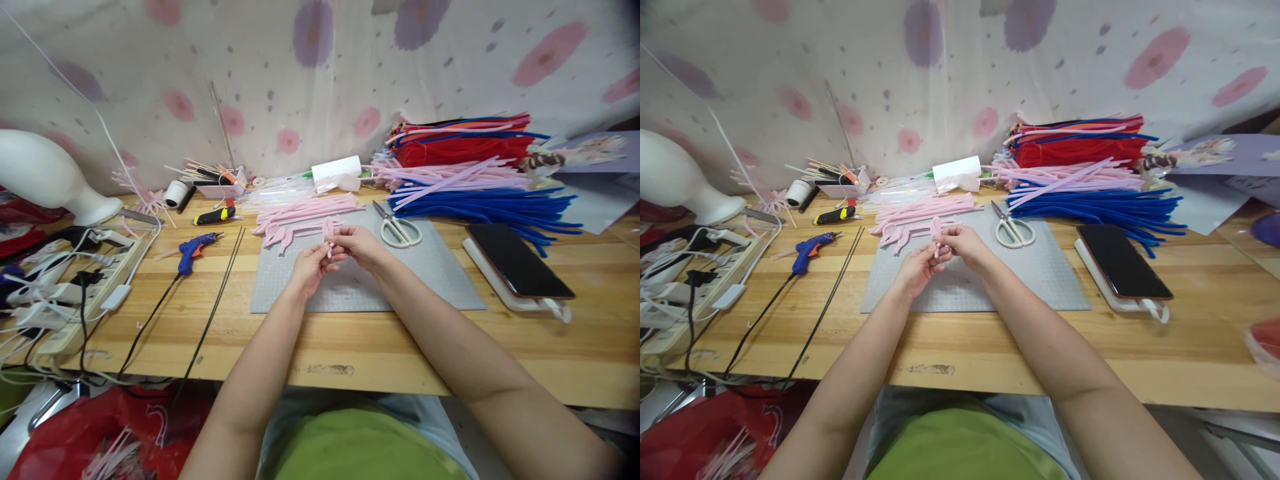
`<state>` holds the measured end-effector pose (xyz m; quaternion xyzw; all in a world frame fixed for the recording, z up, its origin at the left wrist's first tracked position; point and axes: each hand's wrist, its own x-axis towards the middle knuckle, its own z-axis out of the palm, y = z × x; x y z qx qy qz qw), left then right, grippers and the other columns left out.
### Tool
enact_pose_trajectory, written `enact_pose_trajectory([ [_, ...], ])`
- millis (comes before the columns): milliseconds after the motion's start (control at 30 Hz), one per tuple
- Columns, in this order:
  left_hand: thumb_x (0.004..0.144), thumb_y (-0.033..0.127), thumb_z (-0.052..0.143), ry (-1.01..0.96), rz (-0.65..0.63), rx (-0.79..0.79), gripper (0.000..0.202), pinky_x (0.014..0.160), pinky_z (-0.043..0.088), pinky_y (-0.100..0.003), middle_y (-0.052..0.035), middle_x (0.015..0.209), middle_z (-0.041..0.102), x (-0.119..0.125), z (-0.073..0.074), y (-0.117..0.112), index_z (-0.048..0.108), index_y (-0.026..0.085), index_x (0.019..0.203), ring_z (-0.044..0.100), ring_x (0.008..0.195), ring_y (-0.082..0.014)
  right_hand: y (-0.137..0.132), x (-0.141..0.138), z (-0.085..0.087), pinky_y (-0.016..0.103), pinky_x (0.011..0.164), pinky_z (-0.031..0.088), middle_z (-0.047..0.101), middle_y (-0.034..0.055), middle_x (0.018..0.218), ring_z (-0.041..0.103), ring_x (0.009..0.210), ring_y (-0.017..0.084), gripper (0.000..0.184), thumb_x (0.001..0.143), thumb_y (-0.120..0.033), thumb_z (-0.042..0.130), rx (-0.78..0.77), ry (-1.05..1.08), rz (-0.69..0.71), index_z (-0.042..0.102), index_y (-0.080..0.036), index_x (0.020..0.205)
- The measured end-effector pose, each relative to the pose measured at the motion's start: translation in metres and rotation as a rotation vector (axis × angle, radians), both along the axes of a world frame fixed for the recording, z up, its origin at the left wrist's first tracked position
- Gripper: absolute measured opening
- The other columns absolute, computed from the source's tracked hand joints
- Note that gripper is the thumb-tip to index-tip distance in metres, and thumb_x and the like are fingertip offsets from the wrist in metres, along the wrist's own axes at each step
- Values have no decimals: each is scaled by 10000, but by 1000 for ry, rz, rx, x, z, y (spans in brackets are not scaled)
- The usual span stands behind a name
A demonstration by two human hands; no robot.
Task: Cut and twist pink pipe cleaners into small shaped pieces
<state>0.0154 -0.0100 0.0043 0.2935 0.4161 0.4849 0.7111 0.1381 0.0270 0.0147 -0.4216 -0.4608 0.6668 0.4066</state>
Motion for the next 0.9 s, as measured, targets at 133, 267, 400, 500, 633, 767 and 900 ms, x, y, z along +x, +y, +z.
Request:
enact_pose_trajectory([
  [133,701,175,581,12,-83,85,131,544,474,-203,-74,838,684,-1,4,-2,616,121,816,651,776,-173,0,-3,-2,201,431,349,539,-18,500,471,451,74,318,466,-335,756,79,-37,-61,508,-159,560],
  [267,656,212,640,201,24,167,167,540,467,-195,-60,752,679,5,1,-4,604,119,791,647,708,-158,-2,-7,-3,202,428,312,503,-37,477,432,439,62,277,479,-299,724,103,-69,-118,490,-159,528],
  [400,679,297,629,336,87,197,189,533,456,-194,-70,718,677,8,-6,-3,595,124,746,640,649,-143,-2,-8,-2,213,415,242,490,-39,467,382,424,54,243,464,-262,691,47,-59,-127,471,-161,480],
  [500,664,298,643,423,142,193,194,544,467,-212,-69,737,678,7,-7,-3,603,134,761,644,664,-152,-1,-7,-3,222,419,198,480,-41,455,350,415,49,206,462,-245,678,58,-99,-120,491,-159,478],
  [633,664,287,638,408,142,137,173,544,484,-248,-66,687,667,6,-2,-5,579,130,705,646,634,-168,1,-5,-5,228,433,204,485,-45,463,341,419,47,193,472,-248,670,91,-120,-109,499,-161,482],
  [767,677,267,615,339,126,130,152,559,498,-275,-59,659,656,6,2,-7,573,124,651,643,607,-171,1,-5,-6,223,435,211,490,-46,465,361,424,47,199,479,-256,675,96,-120,-96,502,-159,493],
  [900,687,242,587,260,102,109,133,556,500,-270,-55,643,654,3,3,-6,575,117,642,646,612,-175,1,-4,-4,212,421,218,519,-31,472,404,427,56,234,460,-261,705,67,-56,-65,498,-154,488],
])
